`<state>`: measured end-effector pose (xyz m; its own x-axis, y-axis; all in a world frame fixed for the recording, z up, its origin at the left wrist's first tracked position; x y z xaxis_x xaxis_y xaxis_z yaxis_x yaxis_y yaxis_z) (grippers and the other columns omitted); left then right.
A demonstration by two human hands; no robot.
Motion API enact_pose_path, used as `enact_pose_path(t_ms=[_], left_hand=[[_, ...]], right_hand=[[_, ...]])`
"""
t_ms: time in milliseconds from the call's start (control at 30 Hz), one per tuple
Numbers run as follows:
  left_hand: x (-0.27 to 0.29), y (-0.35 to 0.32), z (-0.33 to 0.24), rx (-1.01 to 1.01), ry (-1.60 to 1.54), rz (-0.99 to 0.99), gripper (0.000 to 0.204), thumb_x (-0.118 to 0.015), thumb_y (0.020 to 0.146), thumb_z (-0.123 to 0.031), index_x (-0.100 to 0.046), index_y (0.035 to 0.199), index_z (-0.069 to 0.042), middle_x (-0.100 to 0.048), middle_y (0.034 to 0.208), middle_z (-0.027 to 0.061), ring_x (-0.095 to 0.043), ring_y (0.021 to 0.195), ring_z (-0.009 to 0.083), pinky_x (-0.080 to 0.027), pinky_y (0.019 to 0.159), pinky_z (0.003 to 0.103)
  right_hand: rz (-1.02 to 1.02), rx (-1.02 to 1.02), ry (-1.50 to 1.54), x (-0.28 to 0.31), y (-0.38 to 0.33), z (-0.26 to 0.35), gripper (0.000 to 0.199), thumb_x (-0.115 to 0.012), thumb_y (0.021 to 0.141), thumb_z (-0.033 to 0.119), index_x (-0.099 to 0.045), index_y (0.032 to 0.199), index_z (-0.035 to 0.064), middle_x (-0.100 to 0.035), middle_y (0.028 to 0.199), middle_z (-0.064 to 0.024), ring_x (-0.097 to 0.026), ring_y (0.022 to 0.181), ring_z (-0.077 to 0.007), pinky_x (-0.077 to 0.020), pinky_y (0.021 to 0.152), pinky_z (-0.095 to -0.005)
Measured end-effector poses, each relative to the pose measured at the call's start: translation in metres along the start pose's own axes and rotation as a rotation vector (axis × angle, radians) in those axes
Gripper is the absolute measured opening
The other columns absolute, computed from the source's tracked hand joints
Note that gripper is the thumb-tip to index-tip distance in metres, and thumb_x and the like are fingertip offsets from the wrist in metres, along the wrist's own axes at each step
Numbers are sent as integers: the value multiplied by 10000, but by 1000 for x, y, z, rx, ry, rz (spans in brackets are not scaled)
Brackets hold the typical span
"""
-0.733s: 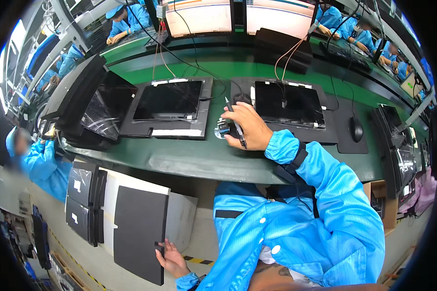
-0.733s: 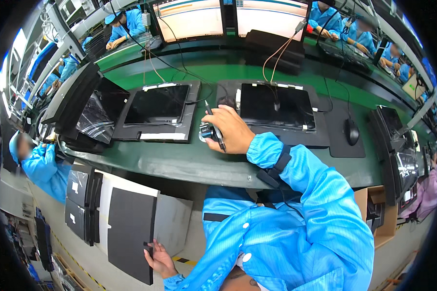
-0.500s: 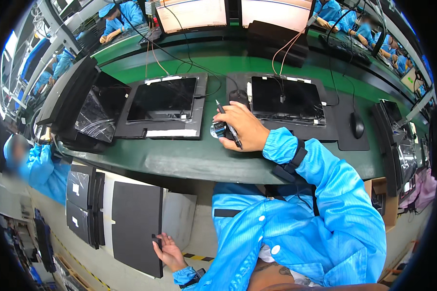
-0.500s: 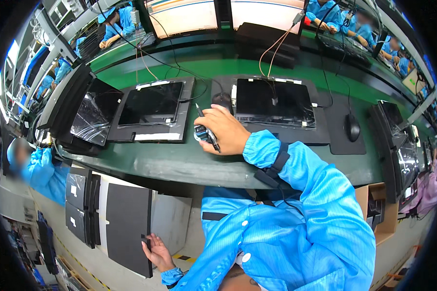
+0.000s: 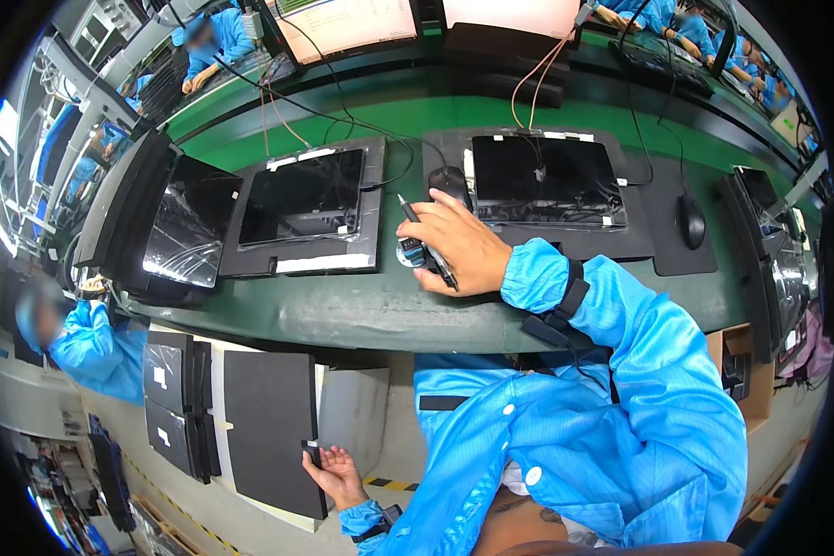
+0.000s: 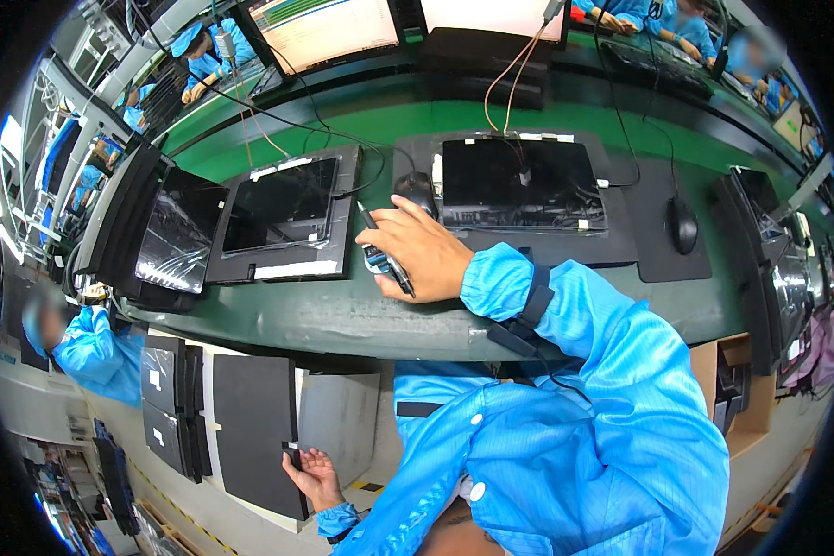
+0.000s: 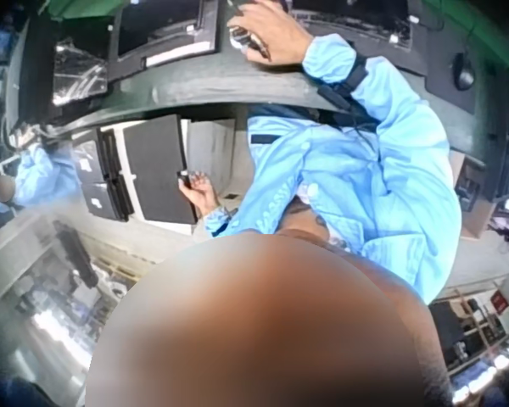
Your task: Assembling and inspecting electronic tablet components on a factory production line.
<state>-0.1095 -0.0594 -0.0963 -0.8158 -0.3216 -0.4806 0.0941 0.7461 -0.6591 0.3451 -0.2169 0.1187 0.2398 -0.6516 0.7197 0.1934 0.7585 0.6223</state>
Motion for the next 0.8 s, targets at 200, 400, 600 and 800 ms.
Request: enact_pose_path(t_ms=[200,400,600,800], left_hand=[[3,2,-14,100,6,-62,366,-803,890,-421,-635,739,-133,-593,614,-8,-629,652,172,-536,649,295],[12,-3,-27,205,10,-113,336,-817,883,-407,-636,731,-168,-617,629,-8,-628,634,153,-526,597,288],[-9,-24,-21,26,290,167,356,-708,989,-316,-560,711,-152,-491,579,-21,-528,567,147,-481,588,301],[-79,-90,-36,-525,890,337,327,-632,1029,-192,-559,735,-70,-558,658,1,-523,613,100,-461,612,278]], right_hand=[[39,-12,-18,-3,-1,-3,504,-711,815,228,-557,1270,73,-582,1210,-200,-518,1288,-366,-252,1226,-604],[14,-9,5,-3,-4,-1,483,-702,817,214,-563,1258,72,-596,1180,-192,-520,1287,-369,-251,1225,-606],[58,-14,-6,0,-5,-2,579,-739,794,176,-512,1318,83,-602,1268,-147,-495,1335,-367,-230,1228,-625],[-66,59,59,2,6,4,550,-738,769,162,-565,1279,53,-590,1192,-220,-521,1242,-407,-305,1186,-604]])
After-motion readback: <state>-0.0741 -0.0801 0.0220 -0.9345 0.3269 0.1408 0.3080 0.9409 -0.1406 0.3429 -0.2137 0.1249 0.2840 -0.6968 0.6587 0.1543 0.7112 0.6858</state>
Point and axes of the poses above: each hand's wrist, its own y-axis towards the middle knuckle, its own x-axis out of the back of the hand, z = x × y, the point moved 5 cm from there along y, towards the middle knuckle
